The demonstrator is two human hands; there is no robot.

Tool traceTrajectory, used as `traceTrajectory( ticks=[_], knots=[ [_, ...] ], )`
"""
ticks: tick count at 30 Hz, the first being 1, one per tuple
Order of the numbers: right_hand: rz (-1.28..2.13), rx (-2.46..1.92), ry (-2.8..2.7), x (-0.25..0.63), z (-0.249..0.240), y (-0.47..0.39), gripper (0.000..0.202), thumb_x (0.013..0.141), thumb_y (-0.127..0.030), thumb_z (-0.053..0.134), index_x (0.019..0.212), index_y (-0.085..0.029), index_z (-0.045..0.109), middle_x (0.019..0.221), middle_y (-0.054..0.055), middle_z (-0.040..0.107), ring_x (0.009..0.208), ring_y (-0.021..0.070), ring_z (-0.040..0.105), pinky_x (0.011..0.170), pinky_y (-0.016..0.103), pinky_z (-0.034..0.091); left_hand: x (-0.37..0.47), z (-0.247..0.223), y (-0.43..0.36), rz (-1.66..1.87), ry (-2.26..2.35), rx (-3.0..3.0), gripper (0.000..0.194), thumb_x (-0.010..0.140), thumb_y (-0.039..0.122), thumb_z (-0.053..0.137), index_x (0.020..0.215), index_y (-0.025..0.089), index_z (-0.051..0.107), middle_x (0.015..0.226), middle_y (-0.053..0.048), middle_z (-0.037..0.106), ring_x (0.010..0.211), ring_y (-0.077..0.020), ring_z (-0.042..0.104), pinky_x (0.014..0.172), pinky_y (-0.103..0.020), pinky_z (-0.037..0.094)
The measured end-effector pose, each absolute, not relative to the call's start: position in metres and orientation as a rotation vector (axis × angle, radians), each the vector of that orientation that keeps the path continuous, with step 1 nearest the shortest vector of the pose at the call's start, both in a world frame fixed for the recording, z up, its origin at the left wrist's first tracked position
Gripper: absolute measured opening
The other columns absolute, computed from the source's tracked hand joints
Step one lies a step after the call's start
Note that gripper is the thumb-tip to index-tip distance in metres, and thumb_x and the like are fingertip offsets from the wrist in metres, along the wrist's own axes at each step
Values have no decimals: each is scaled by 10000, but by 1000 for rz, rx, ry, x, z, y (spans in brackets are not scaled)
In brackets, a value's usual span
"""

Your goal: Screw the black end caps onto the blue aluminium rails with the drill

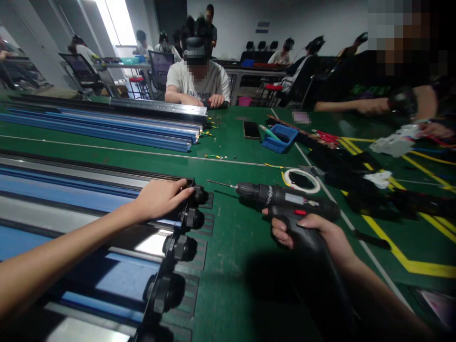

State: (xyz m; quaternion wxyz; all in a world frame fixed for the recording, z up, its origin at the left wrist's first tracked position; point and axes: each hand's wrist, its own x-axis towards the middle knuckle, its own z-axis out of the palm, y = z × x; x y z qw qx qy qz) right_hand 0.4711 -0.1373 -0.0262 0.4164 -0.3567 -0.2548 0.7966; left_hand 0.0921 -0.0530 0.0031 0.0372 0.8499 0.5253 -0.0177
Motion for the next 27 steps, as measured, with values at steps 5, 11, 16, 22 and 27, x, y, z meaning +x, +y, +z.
traceTrajectory(
  ticks=[5,11,16,22,27],
  knots=[
    [2106,-914,-671,462,-28,-106,456,724,-265,643,1143,-95,705,831,88,638,709,180,602,608,266,537,91,4,-53,-22,1566,2609,623,1036,653,137,1030,280,636,948,-46,748,876,-290,708,644,-320,361],
    [2105,-965,-716,463,-34,-91,461,751,-264,635,1166,-70,684,840,97,640,719,187,621,615,265,551,91,4,-53,-22,1558,2631,612,1041,642,139,1015,266,620,946,-49,745,864,-278,709,627,-312,356],
    [2117,-920,-688,460,-35,-90,434,765,-254,607,1158,-85,678,830,89,636,714,188,619,611,266,552,92,4,-53,-50,1565,2615,618,1038,647,141,1036,266,628,964,-57,751,877,-283,711,641,-316,389],
    [2160,-914,-673,458,-32,-93,440,780,-245,579,1182,-88,664,841,88,640,715,186,616,637,275,557,92,5,-53,-66,1580,2602,618,1034,651,144,1014,257,620,933,-62,749,867,-281,713,651,-315,405],
    [2156,-903,-653,459,-33,-95,430,773,-240,590,1164,-80,671,841,89,648,712,178,621,648,264,554,91,4,-53,-65,1572,2595,623,1033,656,142,1001,254,618,932,-64,748,858,-284,708,659,-318,400]
  ],
)
